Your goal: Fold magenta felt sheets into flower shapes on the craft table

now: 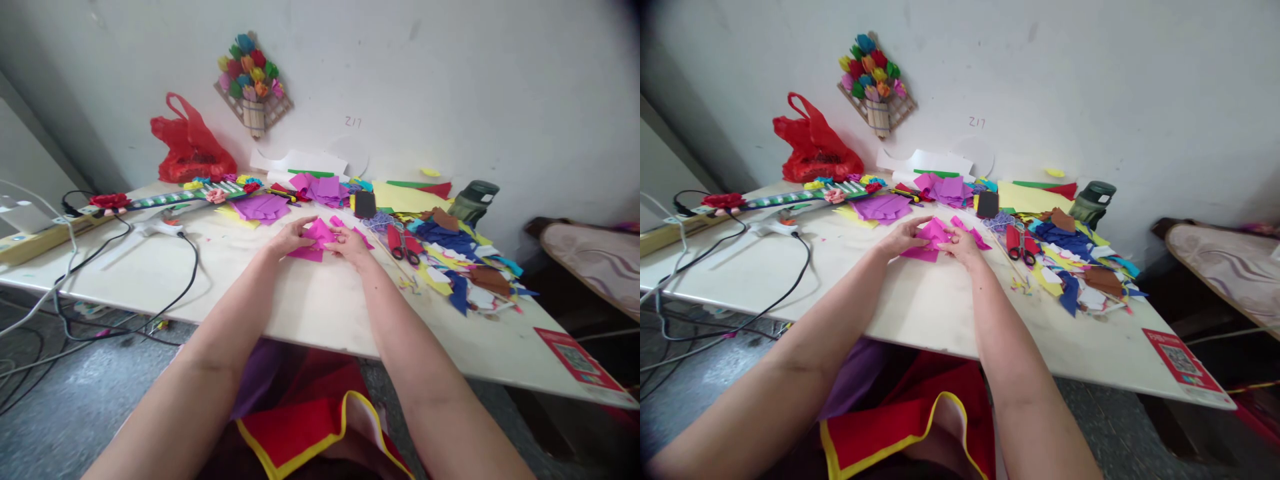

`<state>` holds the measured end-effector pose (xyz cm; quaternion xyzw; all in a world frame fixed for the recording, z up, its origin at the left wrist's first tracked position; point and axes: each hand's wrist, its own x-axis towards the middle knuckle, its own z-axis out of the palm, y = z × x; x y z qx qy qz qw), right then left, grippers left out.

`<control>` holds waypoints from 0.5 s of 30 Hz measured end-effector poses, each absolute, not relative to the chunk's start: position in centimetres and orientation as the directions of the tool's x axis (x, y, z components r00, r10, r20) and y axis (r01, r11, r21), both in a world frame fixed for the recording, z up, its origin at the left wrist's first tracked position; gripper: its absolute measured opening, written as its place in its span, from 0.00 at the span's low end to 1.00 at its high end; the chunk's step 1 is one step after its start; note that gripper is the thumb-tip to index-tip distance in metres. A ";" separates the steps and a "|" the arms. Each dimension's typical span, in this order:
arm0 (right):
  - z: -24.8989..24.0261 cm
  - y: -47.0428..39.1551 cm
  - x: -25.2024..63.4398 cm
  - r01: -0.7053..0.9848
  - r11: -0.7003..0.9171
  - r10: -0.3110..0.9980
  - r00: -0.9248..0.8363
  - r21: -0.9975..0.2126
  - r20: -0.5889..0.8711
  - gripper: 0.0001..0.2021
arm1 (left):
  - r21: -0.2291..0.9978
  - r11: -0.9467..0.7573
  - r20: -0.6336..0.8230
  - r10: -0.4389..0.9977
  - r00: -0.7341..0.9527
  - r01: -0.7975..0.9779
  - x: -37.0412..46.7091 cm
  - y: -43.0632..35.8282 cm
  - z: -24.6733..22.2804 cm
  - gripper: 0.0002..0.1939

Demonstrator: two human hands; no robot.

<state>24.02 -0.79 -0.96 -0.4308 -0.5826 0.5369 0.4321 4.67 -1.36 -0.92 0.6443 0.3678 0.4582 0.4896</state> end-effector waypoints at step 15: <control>-1.5 -0.6 23.9 0.050 0.121 0.936 -0.339 -0.991 0.097 0.23 | 0.953 -0.283 0.223 0.899 0.377 0.112 5.0 -1.5 -0.7 0.47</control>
